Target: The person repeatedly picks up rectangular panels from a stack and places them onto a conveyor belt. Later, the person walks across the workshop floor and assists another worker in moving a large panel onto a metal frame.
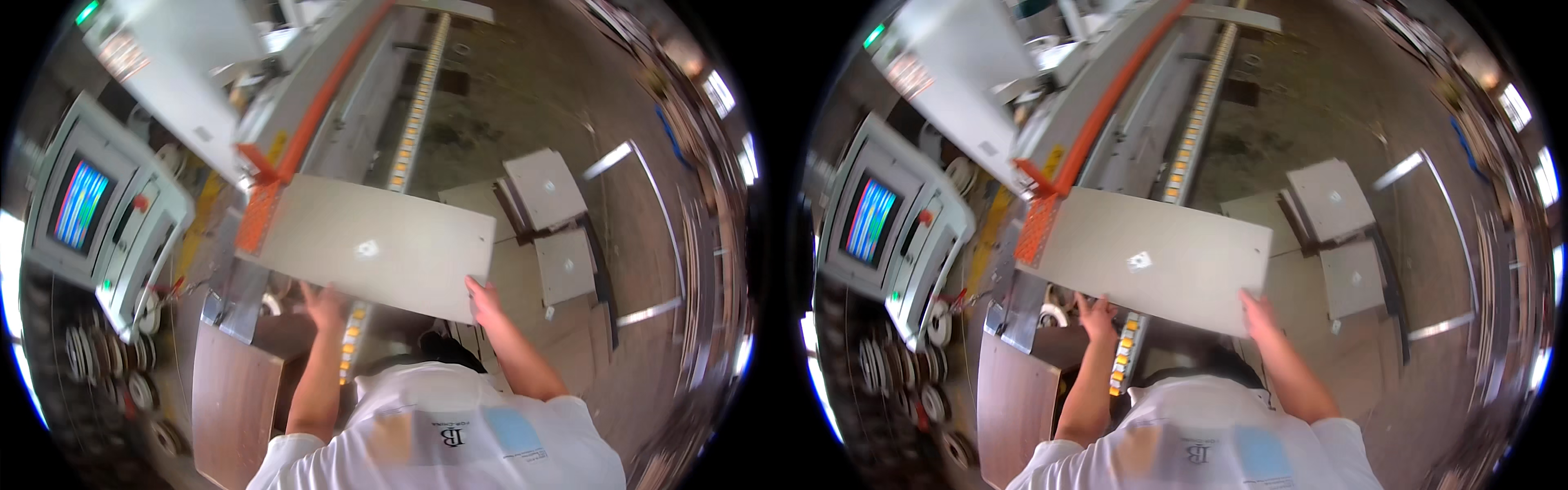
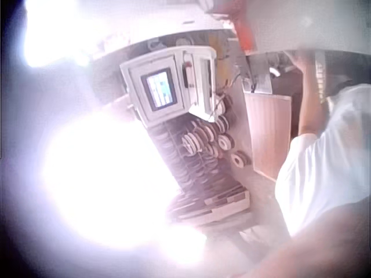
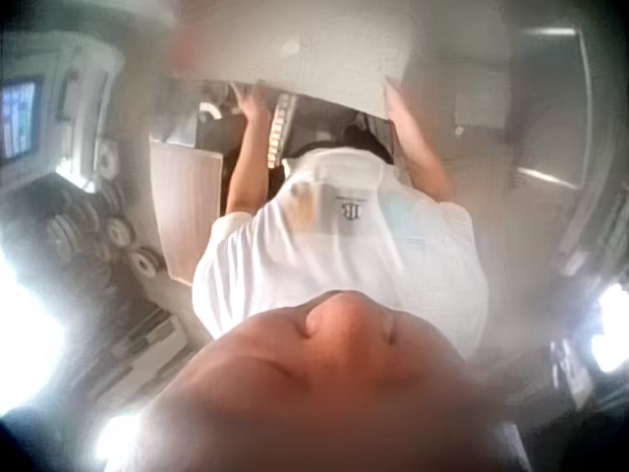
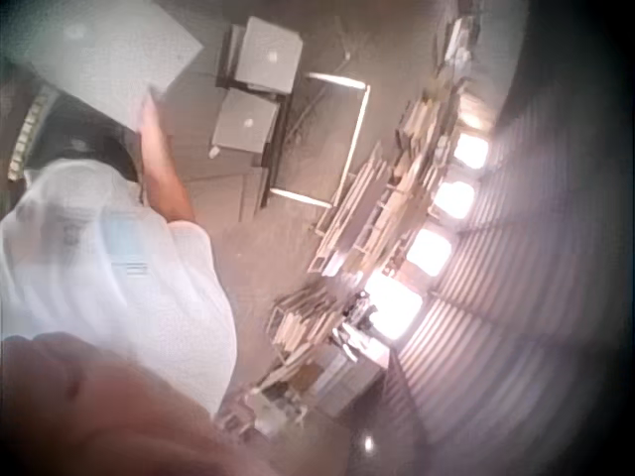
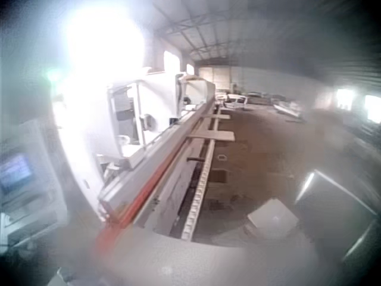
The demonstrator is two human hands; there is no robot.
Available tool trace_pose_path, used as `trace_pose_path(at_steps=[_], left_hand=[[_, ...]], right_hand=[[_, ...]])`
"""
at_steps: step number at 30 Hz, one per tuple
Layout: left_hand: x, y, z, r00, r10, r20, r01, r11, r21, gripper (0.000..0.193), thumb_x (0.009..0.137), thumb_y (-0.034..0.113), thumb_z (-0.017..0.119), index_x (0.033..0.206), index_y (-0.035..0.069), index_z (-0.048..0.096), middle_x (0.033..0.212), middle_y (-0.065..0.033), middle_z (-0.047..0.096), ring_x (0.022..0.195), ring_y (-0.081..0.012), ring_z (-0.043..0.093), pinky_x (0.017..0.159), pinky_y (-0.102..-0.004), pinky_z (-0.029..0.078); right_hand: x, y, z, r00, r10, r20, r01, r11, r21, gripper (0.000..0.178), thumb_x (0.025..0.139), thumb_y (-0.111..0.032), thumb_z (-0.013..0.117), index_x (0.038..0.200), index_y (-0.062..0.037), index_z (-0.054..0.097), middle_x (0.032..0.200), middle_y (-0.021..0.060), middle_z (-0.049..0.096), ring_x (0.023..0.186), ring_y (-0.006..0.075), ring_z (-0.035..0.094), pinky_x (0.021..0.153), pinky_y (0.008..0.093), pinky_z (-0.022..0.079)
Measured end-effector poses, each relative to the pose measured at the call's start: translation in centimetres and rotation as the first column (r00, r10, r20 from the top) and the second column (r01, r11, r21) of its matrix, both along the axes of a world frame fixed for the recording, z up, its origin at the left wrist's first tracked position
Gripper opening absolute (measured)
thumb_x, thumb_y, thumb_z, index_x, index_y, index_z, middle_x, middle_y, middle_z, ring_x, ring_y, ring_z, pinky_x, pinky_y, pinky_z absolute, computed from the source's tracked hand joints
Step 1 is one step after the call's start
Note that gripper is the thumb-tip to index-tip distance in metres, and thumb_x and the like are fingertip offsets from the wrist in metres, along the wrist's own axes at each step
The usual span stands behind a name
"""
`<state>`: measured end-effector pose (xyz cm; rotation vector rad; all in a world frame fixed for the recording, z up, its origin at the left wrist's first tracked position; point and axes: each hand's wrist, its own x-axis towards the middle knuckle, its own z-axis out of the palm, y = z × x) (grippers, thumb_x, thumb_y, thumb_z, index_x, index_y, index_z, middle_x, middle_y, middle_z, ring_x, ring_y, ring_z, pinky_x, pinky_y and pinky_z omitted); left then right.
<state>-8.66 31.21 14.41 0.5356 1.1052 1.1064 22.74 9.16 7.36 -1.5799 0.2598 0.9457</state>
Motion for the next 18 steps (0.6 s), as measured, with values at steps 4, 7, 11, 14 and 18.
trace_pose_path(at_steps=[4, 7, 11, 14, 18], left_hand=[[1.7, 3.2, -3.2, 0.992, 0.000, -0.127, -0.005, 0.999, -0.041, 0.086, 0.100, -0.001, 0.056, 0.167, 0.025, 0.009, 0.097, -0.0037, 0.061, 0.067, -0.0128, 0.054, 0.055, -0.0259, 0.044], [6.6, 3.5, 0.7, 0.966, -0.056, -0.253, 0.037, 0.996, -0.080, 0.080, 0.102, 0.004, 0.056, 0.166, 0.023, 0.011, 0.102, -0.0045, 0.060, 0.070, -0.0131, 0.055, 0.055, -0.0261, 0.042], [10.2, 3.5, -1.9, 0.865, -0.196, -0.463, 0.165, 0.981, -0.107, 0.073, 0.106, 0.024, 0.054, 0.165, 0.013, 0.013, 0.107, -0.0047, 0.061, 0.077, -0.0139, 0.055, 0.068, -0.0307, 0.045], [9.7, 3.1, -6.5, 0.324, -0.265, -0.908, 0.506, 0.859, -0.070, 0.067, 0.104, 0.039, 0.056, 0.157, 0.004, 0.034, 0.126, -0.0119, 0.065, 0.103, -0.0288, 0.066, 0.083, -0.0391, 0.051], [13.2, 1.0, -4.6, -0.182, -0.033, -0.983, 0.642, 0.753, -0.144, 0.063, 0.101, 0.040, 0.059, 0.149, 0.003, 0.045, 0.129, -0.0220, 0.065, 0.111, -0.0431, 0.065, 0.091, -0.0500, 0.050]], right_hand=[[3.1, 1.4, 1.7, 0.992, 0.128, 0.013, -0.129, 0.979, 0.160, 0.031, 0.097, -0.027, 0.073, 0.115, -0.0036, 0.062, 0.099, 0.0032, 0.064, 0.087, 0.0143, 0.059, 0.078, 0.0361, 0.053], [5.7, -0.9, -0.7, 0.993, 0.122, 0.008, -0.122, 0.987, 0.104, 0.037, 0.100, -0.035, 0.064, 0.119, -0.0038, 0.062, 0.104, 0.0080, 0.064, 0.091, 0.0189, 0.061, 0.077, 0.0347, 0.051], [10.4, -8.2, -7.4, 0.981, 0.190, -0.048, -0.189, 0.982, 0.013, 0.031, 0.104, -0.031, 0.060, 0.120, -0.0034, 0.062, 0.107, 0.0049, 0.069, 0.094, 0.0139, 0.069, 0.074, 0.0273, 0.055], [14.1, -15.0, -15.9, 0.999, 0.034, 0.038, -0.032, 0.998, -0.048, 0.017, 0.100, -0.017, 0.058, 0.088, -0.0074, 0.065, 0.076, -0.0005, 0.063, 0.066, 0.0088, 0.058, 0.055, 0.0241, 0.042], [20.7, -23.6, -23.7, 0.875, 0.225, 0.428, -0.005, 0.889, -0.457, 0.032, 0.097, -0.031, 0.060, 0.074, -0.0093, 0.064, 0.068, 0.0018, 0.060, 0.062, 0.0112, 0.054, 0.056, 0.0305, 0.042]])
